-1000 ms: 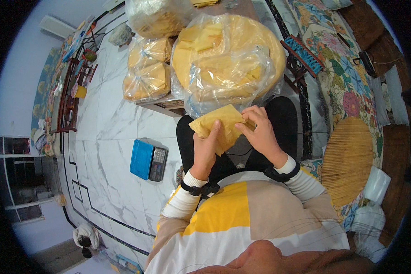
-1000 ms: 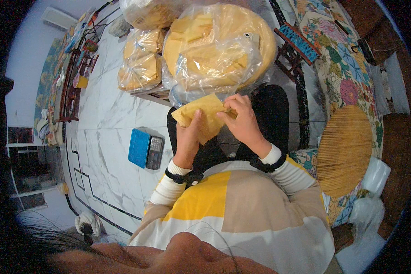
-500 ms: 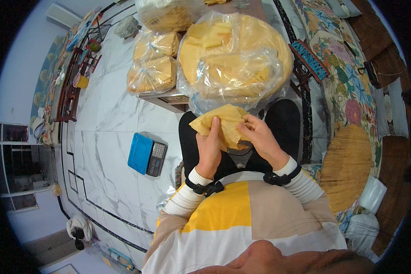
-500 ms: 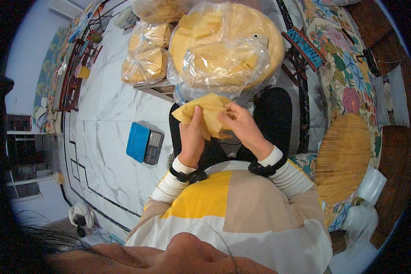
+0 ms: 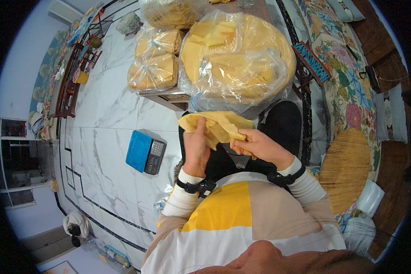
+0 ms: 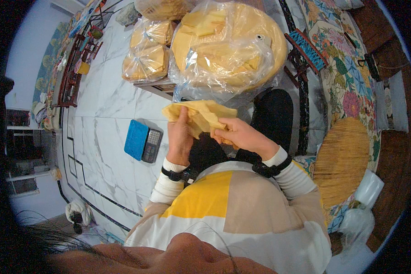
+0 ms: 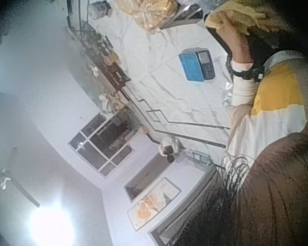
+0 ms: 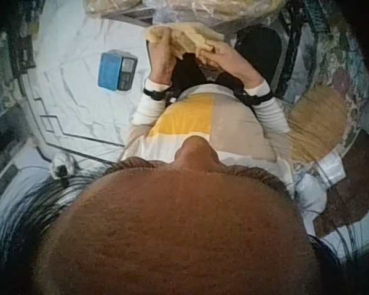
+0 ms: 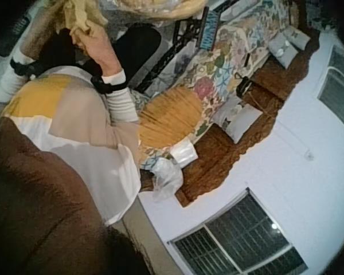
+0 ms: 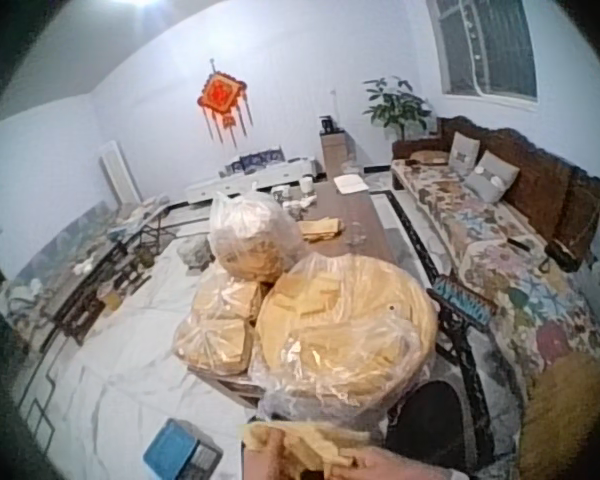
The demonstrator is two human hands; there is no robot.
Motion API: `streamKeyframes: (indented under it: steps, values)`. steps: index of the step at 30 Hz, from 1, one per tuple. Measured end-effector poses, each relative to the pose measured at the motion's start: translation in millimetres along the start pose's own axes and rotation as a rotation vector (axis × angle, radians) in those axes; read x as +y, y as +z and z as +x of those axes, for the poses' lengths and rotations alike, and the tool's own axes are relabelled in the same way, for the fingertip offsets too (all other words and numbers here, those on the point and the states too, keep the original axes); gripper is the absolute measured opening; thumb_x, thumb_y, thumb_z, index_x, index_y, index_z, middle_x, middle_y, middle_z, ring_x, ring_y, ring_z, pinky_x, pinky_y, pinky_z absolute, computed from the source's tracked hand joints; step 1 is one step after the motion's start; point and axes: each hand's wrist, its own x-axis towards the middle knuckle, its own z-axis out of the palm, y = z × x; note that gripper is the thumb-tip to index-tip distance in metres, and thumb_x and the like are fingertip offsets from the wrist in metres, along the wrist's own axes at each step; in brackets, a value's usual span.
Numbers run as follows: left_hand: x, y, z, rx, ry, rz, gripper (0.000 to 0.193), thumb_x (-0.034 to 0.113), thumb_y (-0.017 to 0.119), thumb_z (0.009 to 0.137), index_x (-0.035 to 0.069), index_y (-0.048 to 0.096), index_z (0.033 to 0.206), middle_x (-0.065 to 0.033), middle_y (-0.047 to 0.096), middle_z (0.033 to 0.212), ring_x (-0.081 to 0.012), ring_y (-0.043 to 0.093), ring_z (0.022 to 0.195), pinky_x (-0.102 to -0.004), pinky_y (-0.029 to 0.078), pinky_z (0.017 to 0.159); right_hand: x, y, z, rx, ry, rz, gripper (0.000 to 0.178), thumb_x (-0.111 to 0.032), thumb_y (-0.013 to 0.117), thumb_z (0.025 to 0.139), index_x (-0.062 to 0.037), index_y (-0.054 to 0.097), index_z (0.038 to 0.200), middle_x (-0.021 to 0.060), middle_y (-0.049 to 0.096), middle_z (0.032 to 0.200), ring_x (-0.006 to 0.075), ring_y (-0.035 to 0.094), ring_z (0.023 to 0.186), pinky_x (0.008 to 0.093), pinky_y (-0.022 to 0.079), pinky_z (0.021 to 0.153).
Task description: The person folds thin yellow sheets by hand, stacks them, places them into clear plastic bags, and weighs the bags on a digital scale. The person repeats this process multiple times, handling the sheets and bags directly.
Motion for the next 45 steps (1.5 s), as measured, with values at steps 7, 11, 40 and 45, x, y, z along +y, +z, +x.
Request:
streamKeyframes:
  steps: [7, 11, 40, 45]
  values:
    - [24.3, -51.2, 21.0, 0.088, 0.166, -0.126, 0.033, 0.022, 0.066, 0.116, 0.001, 0.063, 0.141, -0.0113, 0.073, 0.134, -0.0258, 0.074, 0.119, -0.0410, 0.062, 0.101, -36.6, -18.0, -3.7, 0.037, -0.041, 0.374, 0.013, -0.014, 0.056, 0.117, -0.0028, 0.063, 0.118, -0.0003, 0.055, 0.083, 0.0067, 0.043, 0.059, 0.0218, 0.031, 0.052]
    - [40.1, -70.9, 18.0, 0.139, 0.215, -0.180, 0.044, 0.025, 0.064, 0.117, 0.004, 0.055, 0.154, -0.0124, 0.069, 0.146, -0.0302, 0.071, 0.131, -0.0478, 0.062, 0.108, -87.9, -91.3, 37.2, 0.358, -0.156, 0.084, 0.022, -0.029, 0.071, 0.110, -0.0067, 0.069, 0.112, -0.0020, 0.063, 0.083, 0.0061, 0.053, 0.061, 0.0218, 0.038, 0.053]
    - [71.8, -17.9, 9.6, -0.585, 0.159, 0.481, 0.026, 0.006, 0.083, 0.101, 0.000, 0.075, 0.125, -0.0082, 0.080, 0.126, -0.0134, 0.074, 0.109, -0.0309, 0.060, 0.094, -62.0, -59.8, 47.1, 0.067, -0.239, -0.323, 0.021, 0.001, 0.075, 0.100, 0.0006, 0.082, 0.120, -0.0005, 0.074, 0.107, 0.0065, 0.067, 0.096, 0.0246, 0.056, 0.089]
    - [60.2, -15.8, 5.4, -0.682, 0.133, 0.370, 0.010, -0.003, 0.082, 0.096, 0.002, 0.075, 0.101, -0.0156, 0.080, 0.127, -0.0192, 0.075, 0.111, -0.0332, 0.061, 0.095, -49.2, -73.9, 10.0, 0.002, -0.445, -0.355, 0.027, 0.009, 0.064, 0.095, 0.0009, 0.080, 0.115, 0.0042, 0.073, 0.113, 0.0126, 0.068, 0.101, 0.0264, 0.052, 0.093]
